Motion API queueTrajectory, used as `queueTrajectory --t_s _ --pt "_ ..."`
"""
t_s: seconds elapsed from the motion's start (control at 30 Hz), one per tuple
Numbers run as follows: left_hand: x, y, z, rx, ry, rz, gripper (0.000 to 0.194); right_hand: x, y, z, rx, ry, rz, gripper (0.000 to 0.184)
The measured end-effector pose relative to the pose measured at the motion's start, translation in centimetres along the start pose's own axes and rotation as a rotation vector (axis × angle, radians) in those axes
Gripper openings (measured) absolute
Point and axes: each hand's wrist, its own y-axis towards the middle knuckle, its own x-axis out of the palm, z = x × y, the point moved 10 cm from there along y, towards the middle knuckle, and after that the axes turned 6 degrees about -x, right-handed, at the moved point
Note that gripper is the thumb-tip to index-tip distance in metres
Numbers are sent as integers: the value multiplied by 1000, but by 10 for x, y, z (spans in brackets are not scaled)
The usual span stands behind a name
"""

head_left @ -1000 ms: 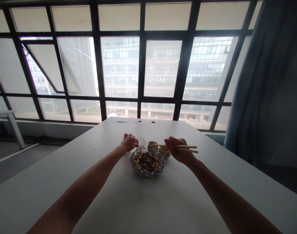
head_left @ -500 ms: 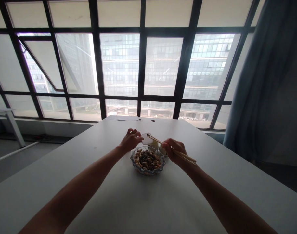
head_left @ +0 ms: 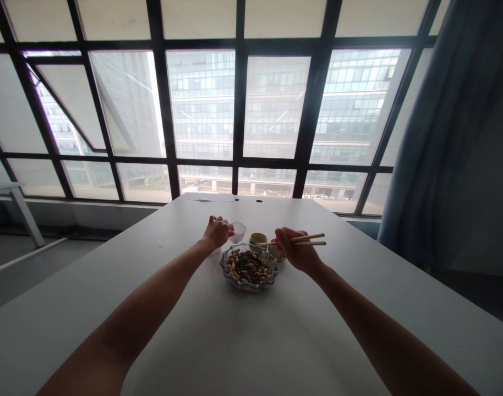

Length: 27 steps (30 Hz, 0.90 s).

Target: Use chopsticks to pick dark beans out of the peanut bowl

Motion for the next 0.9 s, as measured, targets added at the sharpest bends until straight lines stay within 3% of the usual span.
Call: queueTrajectory --t_s 0.17,0.33,0.47,0.63,0.73,0.9 --pt "15 3 -5 -34 -17 -52 17 3 -4 26 257 144 -24 70" --pt "14 -4 -4 -59 -42 -65 19 20 -10 38 396 182 -191 73" --pt "-6 -21 -1 -60 -74 26 30 30 -11 39 357 174 -249 68" --pt "-25 -56 -1 7 -202 207 35 30 -7 32 207 107 -205 60" --pt "-17 -74 -6 15 -280 219 38 25 -6 32 189 108 -165 56" --pt "12 -91 -17 -93 -425 117 44 22 -7 38 221 105 -146 51"
